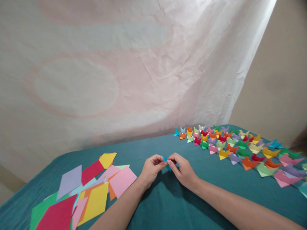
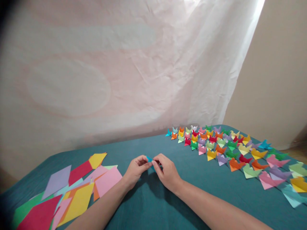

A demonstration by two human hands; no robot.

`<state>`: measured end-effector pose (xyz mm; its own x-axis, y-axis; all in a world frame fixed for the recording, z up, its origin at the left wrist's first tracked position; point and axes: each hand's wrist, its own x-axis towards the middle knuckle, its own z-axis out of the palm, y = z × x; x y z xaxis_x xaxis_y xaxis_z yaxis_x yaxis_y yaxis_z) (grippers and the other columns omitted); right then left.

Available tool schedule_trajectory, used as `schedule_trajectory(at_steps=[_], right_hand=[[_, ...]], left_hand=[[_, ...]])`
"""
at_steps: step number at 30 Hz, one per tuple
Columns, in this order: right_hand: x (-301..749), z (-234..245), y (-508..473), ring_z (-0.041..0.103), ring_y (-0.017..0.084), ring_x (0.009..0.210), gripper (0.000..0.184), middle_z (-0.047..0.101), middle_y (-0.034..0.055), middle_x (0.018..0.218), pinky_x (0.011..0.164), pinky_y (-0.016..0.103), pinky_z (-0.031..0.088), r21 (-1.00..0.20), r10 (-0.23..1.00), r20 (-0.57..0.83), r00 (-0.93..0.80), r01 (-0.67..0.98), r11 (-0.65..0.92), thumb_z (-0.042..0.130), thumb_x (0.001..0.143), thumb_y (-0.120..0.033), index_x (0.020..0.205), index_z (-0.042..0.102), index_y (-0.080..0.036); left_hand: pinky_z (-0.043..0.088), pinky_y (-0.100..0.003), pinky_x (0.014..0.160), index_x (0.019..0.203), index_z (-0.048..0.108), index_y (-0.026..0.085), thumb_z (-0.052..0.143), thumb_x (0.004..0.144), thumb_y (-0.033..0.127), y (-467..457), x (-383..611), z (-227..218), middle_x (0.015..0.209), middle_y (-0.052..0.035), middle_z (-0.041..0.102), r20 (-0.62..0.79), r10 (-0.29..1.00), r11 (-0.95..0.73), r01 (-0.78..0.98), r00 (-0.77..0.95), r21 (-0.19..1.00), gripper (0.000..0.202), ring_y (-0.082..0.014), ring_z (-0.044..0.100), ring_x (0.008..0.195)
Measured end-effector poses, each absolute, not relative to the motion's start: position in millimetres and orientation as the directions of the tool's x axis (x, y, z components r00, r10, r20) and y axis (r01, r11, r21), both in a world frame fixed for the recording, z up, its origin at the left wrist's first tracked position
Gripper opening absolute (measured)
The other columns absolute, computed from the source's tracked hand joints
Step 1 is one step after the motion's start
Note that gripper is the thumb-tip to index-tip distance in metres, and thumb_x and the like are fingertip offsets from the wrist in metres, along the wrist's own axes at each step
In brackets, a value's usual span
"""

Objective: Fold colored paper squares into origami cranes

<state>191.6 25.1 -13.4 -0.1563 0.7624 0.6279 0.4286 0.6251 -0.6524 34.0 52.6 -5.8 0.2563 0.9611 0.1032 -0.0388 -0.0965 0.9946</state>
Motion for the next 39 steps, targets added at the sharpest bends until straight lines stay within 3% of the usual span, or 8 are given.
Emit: schedule_trajectory(at_steps=[3, 5, 9, 14, 21, 39], right_hand=[[195, -13, 27, 0.055, 0.016, 0.071, 0.013, 0.058, 0.0031, 0.077, 0.066, 0.028, 0.043, -0.582, 0.728, 0.672, -0.136, 0.512, 0.632, 0.043, 0.092, -0.023, 0.086, 0.054, -0.019], [199, -11, 30, 0.056, 0.017, 0.072, 0.013, 0.061, 0.0038, 0.078, 0.067, 0.029, 0.043, -0.477, 0.677, 0.718, -0.162, 0.594, 0.648, 0.043, 0.093, -0.022, 0.087, 0.054, -0.019], [209, -4, 36, 0.060, 0.016, 0.076, 0.015, 0.066, 0.0050, 0.081, 0.072, 0.031, 0.043, -0.195, 0.525, 0.792, -0.312, 0.686, 0.701, 0.042, 0.093, -0.017, 0.088, 0.056, -0.017], [213, -3, 39, 0.062, 0.016, 0.081, 0.013, 0.068, 0.0064, 0.088, 0.076, 0.033, 0.042, -0.019, 0.448, 0.797, -0.406, 0.723, 0.690, 0.045, 0.091, -0.013, 0.094, 0.057, -0.015], [210, -6, 37, 0.061, 0.018, 0.088, 0.016, 0.068, 0.0084, 0.095, 0.079, 0.034, 0.041, 0.004, 0.469, 0.748, -0.469, 0.710, 0.704, 0.042, 0.091, -0.012, 0.094, 0.057, -0.016], [212, -9, 41, 0.058, 0.017, 0.085, 0.019, 0.067, 0.0077, 0.091, 0.078, 0.034, 0.037, 0.008, 0.481, 0.731, -0.485, 0.710, 0.704, 0.039, 0.094, -0.015, 0.091, 0.057, -0.016]], left_hand=[[0.041, -0.023, 0.061, 0.077, 0.058, 0.015, 0.074, 0.067, 0.038, 53, 33, -6, 0.068, 0.0008, 0.060, 0.180, 0.947, -0.191, 0.014, 0.266, 0.982, 0.030, -0.0118, 0.055, 0.063], [0.043, -0.026, 0.067, 0.086, 0.058, 0.016, 0.071, 0.071, 0.030, 52, 32, -4, 0.077, -0.0012, 0.061, 0.314, 0.916, -0.349, 0.109, 0.248, 0.931, 0.024, -0.0139, 0.056, 0.071], [0.044, -0.030, 0.075, 0.101, 0.054, 0.019, 0.067, 0.075, 0.019, 49, 29, 0, 0.094, -0.0041, 0.058, 0.606, 0.764, -0.645, 0.309, 0.223, 0.699, 0.030, -0.0163, 0.055, 0.084], [0.044, -0.033, 0.083, 0.098, 0.056, 0.021, 0.060, 0.082, 0.017, 45, 27, 2, 0.100, -0.0056, 0.056, 0.722, 0.613, -0.781, 0.388, 0.321, 0.490, 0.016, -0.0182, 0.053, 0.095], [0.041, -0.036, 0.085, 0.087, 0.064, 0.023, 0.058, 0.084, 0.019, 45, 21, 6, 0.099, -0.0048, 0.060, 0.717, 0.578, -0.760, 0.577, 0.390, 0.299, 0.008, -0.0198, 0.052, 0.096], [0.037, -0.035, 0.086, 0.084, 0.064, 0.022, 0.060, 0.085, 0.025, 42, 20, 15, 0.092, -0.0027, 0.064, 0.708, 0.575, -0.724, 0.658, 0.411, 0.207, 0.005, -0.0194, 0.052, 0.097]])
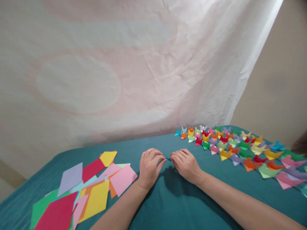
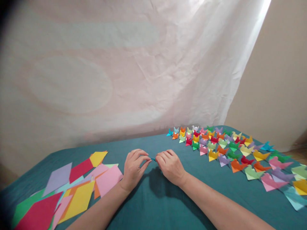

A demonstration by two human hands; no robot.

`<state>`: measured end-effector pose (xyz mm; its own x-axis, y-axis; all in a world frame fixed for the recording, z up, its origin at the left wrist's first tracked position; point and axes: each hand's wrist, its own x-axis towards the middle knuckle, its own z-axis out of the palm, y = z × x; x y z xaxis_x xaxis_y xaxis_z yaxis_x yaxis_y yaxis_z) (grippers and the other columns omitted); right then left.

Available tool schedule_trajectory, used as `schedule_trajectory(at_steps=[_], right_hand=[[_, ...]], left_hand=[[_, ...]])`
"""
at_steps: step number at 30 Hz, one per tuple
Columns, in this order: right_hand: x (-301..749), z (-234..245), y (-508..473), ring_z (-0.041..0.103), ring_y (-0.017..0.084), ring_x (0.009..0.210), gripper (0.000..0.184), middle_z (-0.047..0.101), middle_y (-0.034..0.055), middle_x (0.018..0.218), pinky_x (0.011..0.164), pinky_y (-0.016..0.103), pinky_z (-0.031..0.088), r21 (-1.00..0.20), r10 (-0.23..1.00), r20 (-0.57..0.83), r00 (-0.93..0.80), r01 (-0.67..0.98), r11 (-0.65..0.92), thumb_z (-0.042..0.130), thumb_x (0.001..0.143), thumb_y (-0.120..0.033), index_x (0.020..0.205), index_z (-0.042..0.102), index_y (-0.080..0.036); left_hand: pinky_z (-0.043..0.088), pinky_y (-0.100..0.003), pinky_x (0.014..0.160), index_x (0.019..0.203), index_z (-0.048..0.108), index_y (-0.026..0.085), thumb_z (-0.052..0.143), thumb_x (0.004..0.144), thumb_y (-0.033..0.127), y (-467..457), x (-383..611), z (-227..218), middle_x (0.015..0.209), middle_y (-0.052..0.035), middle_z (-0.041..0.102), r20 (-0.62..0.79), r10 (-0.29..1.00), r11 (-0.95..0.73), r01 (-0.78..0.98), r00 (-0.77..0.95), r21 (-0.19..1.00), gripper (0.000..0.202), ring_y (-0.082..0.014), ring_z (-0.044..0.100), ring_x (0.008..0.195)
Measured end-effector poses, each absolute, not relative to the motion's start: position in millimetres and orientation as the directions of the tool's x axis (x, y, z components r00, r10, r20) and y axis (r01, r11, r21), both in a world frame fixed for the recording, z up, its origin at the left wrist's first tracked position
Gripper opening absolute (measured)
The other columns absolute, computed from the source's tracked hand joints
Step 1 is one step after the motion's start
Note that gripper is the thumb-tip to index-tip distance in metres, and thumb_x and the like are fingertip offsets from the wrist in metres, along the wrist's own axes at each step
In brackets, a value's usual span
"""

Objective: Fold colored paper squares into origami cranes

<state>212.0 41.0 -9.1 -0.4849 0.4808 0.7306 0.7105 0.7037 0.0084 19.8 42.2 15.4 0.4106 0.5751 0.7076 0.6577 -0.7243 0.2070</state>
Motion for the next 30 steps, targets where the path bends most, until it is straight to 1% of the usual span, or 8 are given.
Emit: schedule_trajectory(at_steps=[8, 18, 22, 27, 30], right_hand=[[211, -10, 43, 0.058, 0.017, 0.083, 0.020, 0.067, 0.0072, 0.090, 0.078, 0.034, 0.036, 0.019, 0.484, 0.725, -0.490, 0.717, 0.697, 0.039, 0.094, -0.016, 0.090, 0.058, -0.017], [213, -11, 43, 0.057, 0.017, 0.082, 0.020, 0.066, 0.0072, 0.090, 0.079, 0.034, 0.036, 0.038, 0.500, 0.698, -0.512, 0.724, 0.688, 0.038, 0.094, -0.015, 0.090, 0.058, -0.017], [213, -10, 42, 0.058, 0.017, 0.082, 0.020, 0.066, 0.0072, 0.089, 0.079, 0.034, 0.036, 0.033, 0.495, 0.708, -0.503, 0.724, 0.689, 0.039, 0.094, -0.015, 0.089, 0.058, -0.017], [213, -9, 41, 0.058, 0.017, 0.081, 0.021, 0.066, 0.0071, 0.088, 0.079, 0.034, 0.036, 0.036, 0.478, 0.723, -0.498, 0.719, 0.694, 0.038, 0.094, -0.015, 0.089, 0.058, -0.017], [213, -10, 41, 0.058, 0.017, 0.081, 0.021, 0.066, 0.0072, 0.089, 0.078, 0.034, 0.036, 0.035, 0.484, 0.715, -0.505, 0.716, 0.697, 0.037, 0.094, -0.015, 0.090, 0.058, -0.017]], left_hand=[[0.038, -0.035, 0.085, 0.083, 0.064, 0.022, 0.062, 0.082, 0.024, 45, 20, 11, 0.092, -0.0026, 0.064, 0.687, 0.616, -0.701, 0.667, 0.386, 0.254, 0.002, -0.0196, 0.052, 0.096], [0.038, -0.036, 0.085, 0.081, 0.060, 0.021, 0.065, 0.080, 0.024, 51, 16, 8, 0.091, -0.0030, 0.063, 0.652, 0.654, -0.705, 0.621, 0.384, 0.342, 0.007, -0.0202, 0.052, 0.094], [0.039, -0.036, 0.084, 0.083, 0.058, 0.020, 0.066, 0.078, 0.024, 52, 15, 6, 0.091, -0.0035, 0.063, 0.657, 0.658, -0.707, 0.602, 0.369, 0.370, 0.010, -0.0204, 0.053, 0.092], [0.039, -0.036, 0.085, 0.092, 0.063, 0.022, 0.066, 0.079, 0.027, 53, 16, 4, 0.093, -0.0037, 0.064, 0.662, 0.645, -0.725, 0.580, 0.382, 0.371, 0.015, -0.0207, 0.054, 0.094], [0.038, -0.036, 0.085, 0.093, 0.067, 0.025, 0.066, 0.079, 0.027, 53, 16, 3, 0.092, -0.0032, 0.065, 0.644, 0.654, -0.722, 0.580, 0.397, 0.377, 0.014, -0.0203, 0.054, 0.093]])
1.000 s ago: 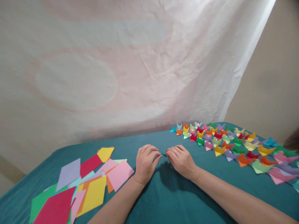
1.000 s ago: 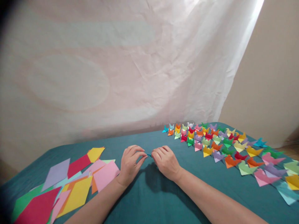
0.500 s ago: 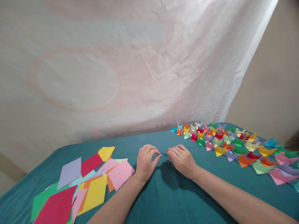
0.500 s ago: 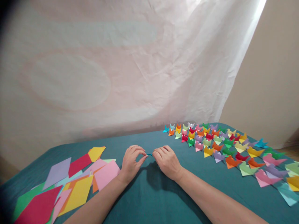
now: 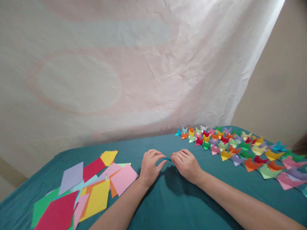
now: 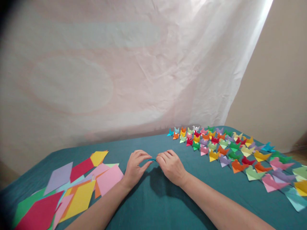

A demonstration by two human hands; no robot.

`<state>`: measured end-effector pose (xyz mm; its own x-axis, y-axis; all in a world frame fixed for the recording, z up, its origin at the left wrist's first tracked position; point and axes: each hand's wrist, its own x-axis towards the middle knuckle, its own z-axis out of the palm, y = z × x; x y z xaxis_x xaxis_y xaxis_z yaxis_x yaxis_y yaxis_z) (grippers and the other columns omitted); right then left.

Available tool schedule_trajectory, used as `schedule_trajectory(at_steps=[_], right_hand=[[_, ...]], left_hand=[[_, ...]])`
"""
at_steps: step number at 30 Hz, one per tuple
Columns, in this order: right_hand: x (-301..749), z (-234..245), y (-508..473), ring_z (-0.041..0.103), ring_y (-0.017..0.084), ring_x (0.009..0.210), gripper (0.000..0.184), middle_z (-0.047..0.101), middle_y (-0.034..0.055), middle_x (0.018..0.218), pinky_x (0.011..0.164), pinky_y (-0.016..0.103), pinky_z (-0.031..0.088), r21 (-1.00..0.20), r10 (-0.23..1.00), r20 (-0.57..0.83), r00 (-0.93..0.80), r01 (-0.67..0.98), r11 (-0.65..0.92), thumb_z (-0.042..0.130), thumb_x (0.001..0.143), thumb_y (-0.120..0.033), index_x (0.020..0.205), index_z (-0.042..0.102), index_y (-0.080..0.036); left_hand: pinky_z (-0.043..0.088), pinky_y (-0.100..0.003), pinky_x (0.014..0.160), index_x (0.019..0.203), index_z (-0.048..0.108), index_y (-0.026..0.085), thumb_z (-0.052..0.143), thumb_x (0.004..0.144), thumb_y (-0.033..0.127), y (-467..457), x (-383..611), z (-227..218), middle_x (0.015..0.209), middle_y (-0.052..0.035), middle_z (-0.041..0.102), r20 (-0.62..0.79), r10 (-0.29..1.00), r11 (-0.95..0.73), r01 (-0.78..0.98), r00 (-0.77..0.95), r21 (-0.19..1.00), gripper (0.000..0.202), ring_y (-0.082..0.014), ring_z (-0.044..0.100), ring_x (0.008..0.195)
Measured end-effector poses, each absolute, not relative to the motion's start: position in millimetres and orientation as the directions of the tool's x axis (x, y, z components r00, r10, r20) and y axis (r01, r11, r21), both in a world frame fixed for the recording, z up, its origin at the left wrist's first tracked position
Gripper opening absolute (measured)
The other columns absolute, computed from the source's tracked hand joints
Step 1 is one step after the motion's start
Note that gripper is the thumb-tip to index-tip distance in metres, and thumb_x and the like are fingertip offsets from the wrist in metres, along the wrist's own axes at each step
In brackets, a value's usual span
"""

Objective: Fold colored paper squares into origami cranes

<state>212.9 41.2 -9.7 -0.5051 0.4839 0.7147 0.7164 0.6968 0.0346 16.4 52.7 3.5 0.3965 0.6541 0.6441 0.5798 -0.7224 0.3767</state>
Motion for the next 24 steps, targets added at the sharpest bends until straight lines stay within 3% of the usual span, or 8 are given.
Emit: schedule_trajectory(at_steps=[15, 24], right_hand=[[212.3, -10.7, 41.9, 0.058, 0.018, 0.082, 0.019, 0.066, 0.0073, 0.090, 0.077, 0.033, 0.037, 0.007, 0.490, 0.713, -0.502, 0.703, 0.711, 0.038, 0.094, -0.015, 0.090, 0.057, -0.017], [211.2, -11.5, 42.8, 0.057, 0.017, 0.081, 0.016, 0.065, 0.0066, 0.088, 0.076, 0.033, 0.037, -0.008, 0.492, 0.719, -0.492, 0.701, 0.713, 0.041, 0.092, -0.013, 0.087, 0.055, -0.016]], left_hand=[[0.040, -0.033, 0.082, 0.078, 0.067, 0.022, 0.066, 0.080, 0.027, 55.6, 19.4, 0.8, 0.082, -0.0027, 0.065, 0.599, 0.719, -0.687, 0.492, 0.353, 0.534, 0.006, -0.0187, 0.056, 0.085], [0.039, -0.034, 0.083, 0.077, 0.061, 0.019, 0.062, 0.081, 0.024, 53.1, 21.3, 3.2, 0.084, -0.0032, 0.063, 0.568, 0.730, -0.676, 0.526, 0.379, 0.517, 0.006, -0.0193, 0.054, 0.087]])
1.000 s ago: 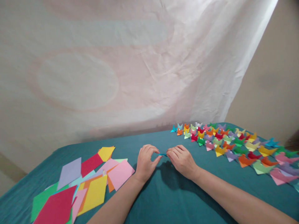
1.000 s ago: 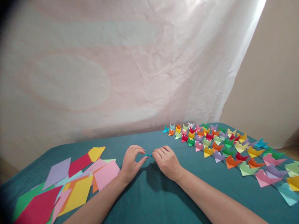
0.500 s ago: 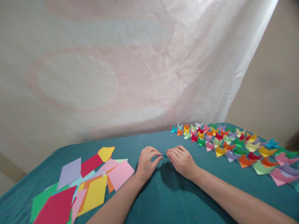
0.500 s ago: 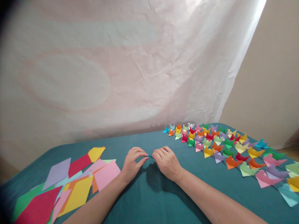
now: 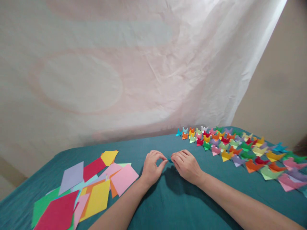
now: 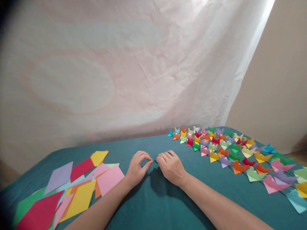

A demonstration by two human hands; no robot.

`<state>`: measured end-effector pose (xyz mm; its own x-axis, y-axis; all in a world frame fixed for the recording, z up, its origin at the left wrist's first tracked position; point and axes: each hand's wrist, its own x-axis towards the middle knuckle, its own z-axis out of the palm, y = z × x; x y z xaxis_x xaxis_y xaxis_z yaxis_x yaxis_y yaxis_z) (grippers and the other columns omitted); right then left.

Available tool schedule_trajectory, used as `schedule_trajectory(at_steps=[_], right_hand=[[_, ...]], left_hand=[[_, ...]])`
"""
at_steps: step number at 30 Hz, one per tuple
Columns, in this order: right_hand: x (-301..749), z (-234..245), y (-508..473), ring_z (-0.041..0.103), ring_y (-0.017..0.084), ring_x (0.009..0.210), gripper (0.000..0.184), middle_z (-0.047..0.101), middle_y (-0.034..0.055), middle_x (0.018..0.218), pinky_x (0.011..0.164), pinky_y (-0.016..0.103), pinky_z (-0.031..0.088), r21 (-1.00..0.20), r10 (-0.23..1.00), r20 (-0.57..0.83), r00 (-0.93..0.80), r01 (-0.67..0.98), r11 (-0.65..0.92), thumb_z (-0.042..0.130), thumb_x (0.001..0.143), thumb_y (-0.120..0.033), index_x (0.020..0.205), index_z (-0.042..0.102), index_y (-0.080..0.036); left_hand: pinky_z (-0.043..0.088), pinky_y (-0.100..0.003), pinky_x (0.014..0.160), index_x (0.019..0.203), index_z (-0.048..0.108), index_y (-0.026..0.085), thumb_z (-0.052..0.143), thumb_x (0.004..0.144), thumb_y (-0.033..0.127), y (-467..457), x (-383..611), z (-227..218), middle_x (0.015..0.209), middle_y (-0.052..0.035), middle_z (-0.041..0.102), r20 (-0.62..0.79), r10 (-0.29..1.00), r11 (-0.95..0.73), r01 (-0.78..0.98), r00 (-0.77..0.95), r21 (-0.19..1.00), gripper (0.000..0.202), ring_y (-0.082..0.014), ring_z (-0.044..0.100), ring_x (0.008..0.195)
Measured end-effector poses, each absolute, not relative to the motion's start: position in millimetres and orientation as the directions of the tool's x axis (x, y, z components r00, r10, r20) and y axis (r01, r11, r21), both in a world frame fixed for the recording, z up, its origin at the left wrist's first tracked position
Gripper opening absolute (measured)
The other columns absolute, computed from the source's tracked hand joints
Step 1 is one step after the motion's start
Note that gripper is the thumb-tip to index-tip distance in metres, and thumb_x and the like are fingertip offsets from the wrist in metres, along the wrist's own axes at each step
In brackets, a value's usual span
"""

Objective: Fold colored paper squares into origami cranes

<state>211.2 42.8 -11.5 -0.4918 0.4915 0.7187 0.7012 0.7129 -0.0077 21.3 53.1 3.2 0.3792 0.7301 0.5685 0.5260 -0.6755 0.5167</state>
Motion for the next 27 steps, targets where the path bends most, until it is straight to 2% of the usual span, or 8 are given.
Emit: schedule_trajectory(at_steps=[6, 14, 19, 27], right_hand=[[211.0, -9.7, 39.3, 0.055, 0.017, 0.080, 0.014, 0.063, 0.0065, 0.087, 0.075, 0.033, 0.038, -0.054, 0.488, 0.710, -0.508, 0.652, 0.757, 0.040, 0.091, -0.012, 0.086, 0.053, -0.016], [209.8, -6.5, 35.4, 0.051, 0.018, 0.076, 0.012, 0.060, 0.0065, 0.082, 0.073, 0.034, 0.037, -0.096, 0.505, 0.697, -0.510, 0.631, 0.770, 0.039, 0.090, -0.014, 0.084, 0.049, -0.016], [209.7, -5.9, 34.9, 0.050, 0.018, 0.076, 0.011, 0.058, 0.0057, 0.081, 0.072, 0.033, 0.037, -0.136, 0.515, 0.699, -0.496, 0.615, 0.777, 0.038, 0.090, -0.013, 0.084, 0.046, -0.017], [209.3, -6.5, 34.4, 0.049, 0.017, 0.072, 0.010, 0.055, 0.0047, 0.078, 0.070, 0.032, 0.036, -0.188, 0.553, 0.693, -0.463, 0.624, 0.759, 0.037, 0.089, -0.013, 0.084, 0.045, -0.017]], left_hand=[[0.040, -0.032, 0.085, 0.088, 0.062, 0.019, 0.063, 0.081, 0.023, 50.5, 22.3, 5.6, 0.090, -0.0039, 0.063, 0.547, 0.711, -0.702, 0.398, 0.442, 0.591, 0.008, -0.0183, 0.054, 0.090], [0.041, -0.029, 0.078, 0.074, 0.062, 0.017, 0.064, 0.079, 0.023, 49.3, 25.3, 5.9, 0.079, -0.0029, 0.062, 0.506, 0.755, -0.638, 0.289, 0.418, 0.714, 0.009, -0.0162, 0.056, 0.080], [0.041, -0.027, 0.074, 0.068, 0.063, 0.016, 0.068, 0.076, 0.027, 51.7, 25.9, 2.9, 0.073, -0.0022, 0.061, 0.437, 0.821, -0.537, 0.239, 0.367, 0.809, 0.014, -0.0154, 0.056, 0.074], [0.041, -0.025, 0.070, 0.070, 0.068, 0.015, 0.070, 0.074, 0.030, 55.4, 25.0, -3.0, 0.073, -0.0026, 0.062, 0.336, 0.876, -0.397, 0.124, 0.346, 0.909, 0.016, -0.0142, 0.056, 0.070]])
